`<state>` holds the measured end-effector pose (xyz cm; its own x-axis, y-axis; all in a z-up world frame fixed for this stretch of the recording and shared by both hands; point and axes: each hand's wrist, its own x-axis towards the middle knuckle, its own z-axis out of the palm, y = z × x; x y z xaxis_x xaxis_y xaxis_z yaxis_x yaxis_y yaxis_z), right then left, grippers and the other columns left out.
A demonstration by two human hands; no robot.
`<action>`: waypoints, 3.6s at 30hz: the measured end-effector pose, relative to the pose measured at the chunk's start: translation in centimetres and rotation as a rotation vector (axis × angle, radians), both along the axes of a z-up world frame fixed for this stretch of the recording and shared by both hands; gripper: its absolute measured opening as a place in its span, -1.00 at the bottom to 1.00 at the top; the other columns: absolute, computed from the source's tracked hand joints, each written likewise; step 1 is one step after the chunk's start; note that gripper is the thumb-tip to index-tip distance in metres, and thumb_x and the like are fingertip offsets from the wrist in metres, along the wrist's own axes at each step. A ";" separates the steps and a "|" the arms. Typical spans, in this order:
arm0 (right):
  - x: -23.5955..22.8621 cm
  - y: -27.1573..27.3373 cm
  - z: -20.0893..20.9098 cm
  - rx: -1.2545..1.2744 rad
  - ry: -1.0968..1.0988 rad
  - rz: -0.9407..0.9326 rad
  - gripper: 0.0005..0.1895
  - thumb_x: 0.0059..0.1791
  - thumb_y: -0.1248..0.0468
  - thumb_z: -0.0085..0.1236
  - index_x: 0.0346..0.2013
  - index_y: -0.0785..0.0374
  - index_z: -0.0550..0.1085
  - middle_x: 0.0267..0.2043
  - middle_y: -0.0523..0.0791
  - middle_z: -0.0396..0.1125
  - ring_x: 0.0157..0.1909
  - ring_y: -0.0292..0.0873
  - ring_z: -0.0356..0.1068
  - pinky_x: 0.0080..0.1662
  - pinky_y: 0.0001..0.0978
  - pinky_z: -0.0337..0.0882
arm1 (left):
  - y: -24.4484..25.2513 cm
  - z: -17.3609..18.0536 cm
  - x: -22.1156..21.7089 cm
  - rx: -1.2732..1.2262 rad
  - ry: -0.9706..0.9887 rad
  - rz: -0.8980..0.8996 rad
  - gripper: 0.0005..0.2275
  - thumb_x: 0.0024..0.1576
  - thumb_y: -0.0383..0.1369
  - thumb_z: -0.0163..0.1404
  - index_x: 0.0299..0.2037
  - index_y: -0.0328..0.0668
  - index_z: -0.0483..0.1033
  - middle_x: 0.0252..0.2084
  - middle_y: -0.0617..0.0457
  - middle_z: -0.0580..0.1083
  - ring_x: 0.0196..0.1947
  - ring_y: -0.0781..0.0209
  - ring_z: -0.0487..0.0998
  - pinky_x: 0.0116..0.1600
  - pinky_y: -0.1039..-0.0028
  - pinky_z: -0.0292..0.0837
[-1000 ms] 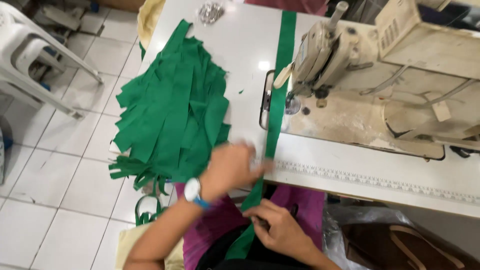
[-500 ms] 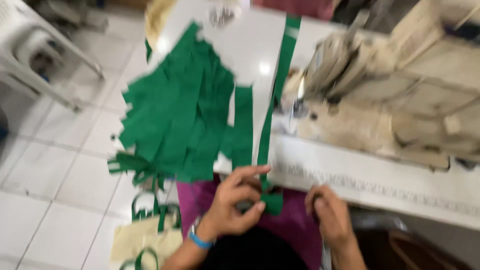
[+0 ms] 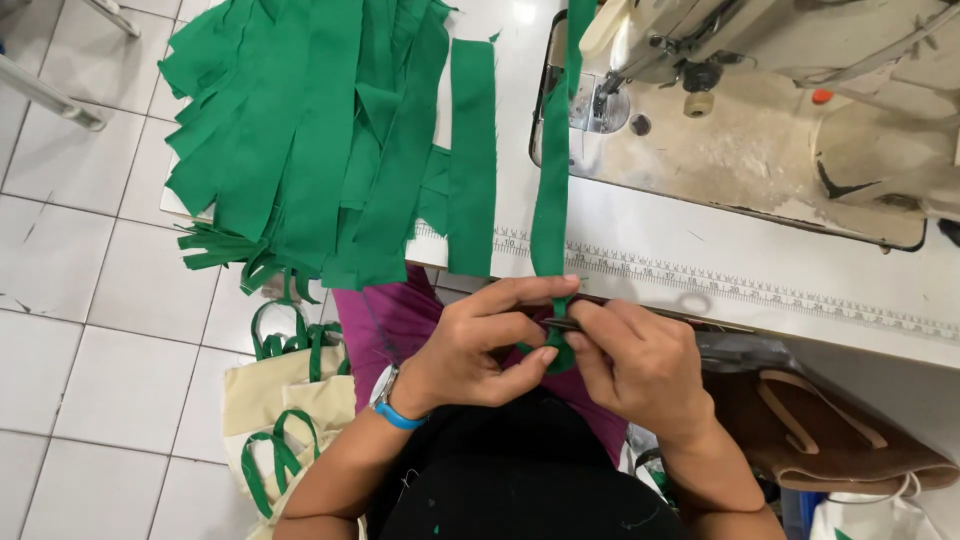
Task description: Cutting green fabric strips into shorter segments using scissors at a sewing workstation
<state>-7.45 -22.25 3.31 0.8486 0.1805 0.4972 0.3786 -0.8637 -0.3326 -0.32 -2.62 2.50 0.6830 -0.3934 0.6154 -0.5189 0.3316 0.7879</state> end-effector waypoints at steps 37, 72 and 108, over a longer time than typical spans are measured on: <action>-1.8 -0.3 -4.7 0.565 0.562 -0.133 -0.84 0.01 0.15 0.22 -0.35 0.16 0.52 -0.62 -0.29 0.11 -0.56 -0.38 0.03 -0.44 -0.46 0.10 | 4.0 3.4 14.4 0.659 -0.248 0.605 -0.83 0.08 -0.65 -0.06 -0.17 -0.24 0.40 -0.26 -0.12 0.44 -0.25 -0.12 0.45 -0.17 0.12 0.30; -0.6 0.3 -4.4 0.012 0.223 0.060 -0.78 0.11 0.16 -0.04 -0.18 0.11 0.57 -0.49 -0.21 0.32 -0.45 -0.10 0.45 -0.40 -0.35 0.48 | 1.6 -4.6 -0.9 0.157 0.027 0.045 -0.93 0.06 -0.55 0.08 -0.44 -0.32 0.47 0.16 -0.33 0.50 0.04 -0.28 0.63 -0.02 0.15 0.61; 0.0 -1.2 -4.8 0.091 0.306 -0.039 -0.79 -0.01 0.11 0.21 -0.20 0.16 0.53 -0.49 -0.11 0.36 -0.39 0.03 0.48 -0.31 -0.25 0.48 | 1.1 -3.7 0.9 0.231 0.050 -0.137 -0.93 0.11 -0.48 0.10 -0.34 -0.34 0.50 0.34 -0.38 0.28 0.08 -0.21 0.61 0.07 0.17 0.62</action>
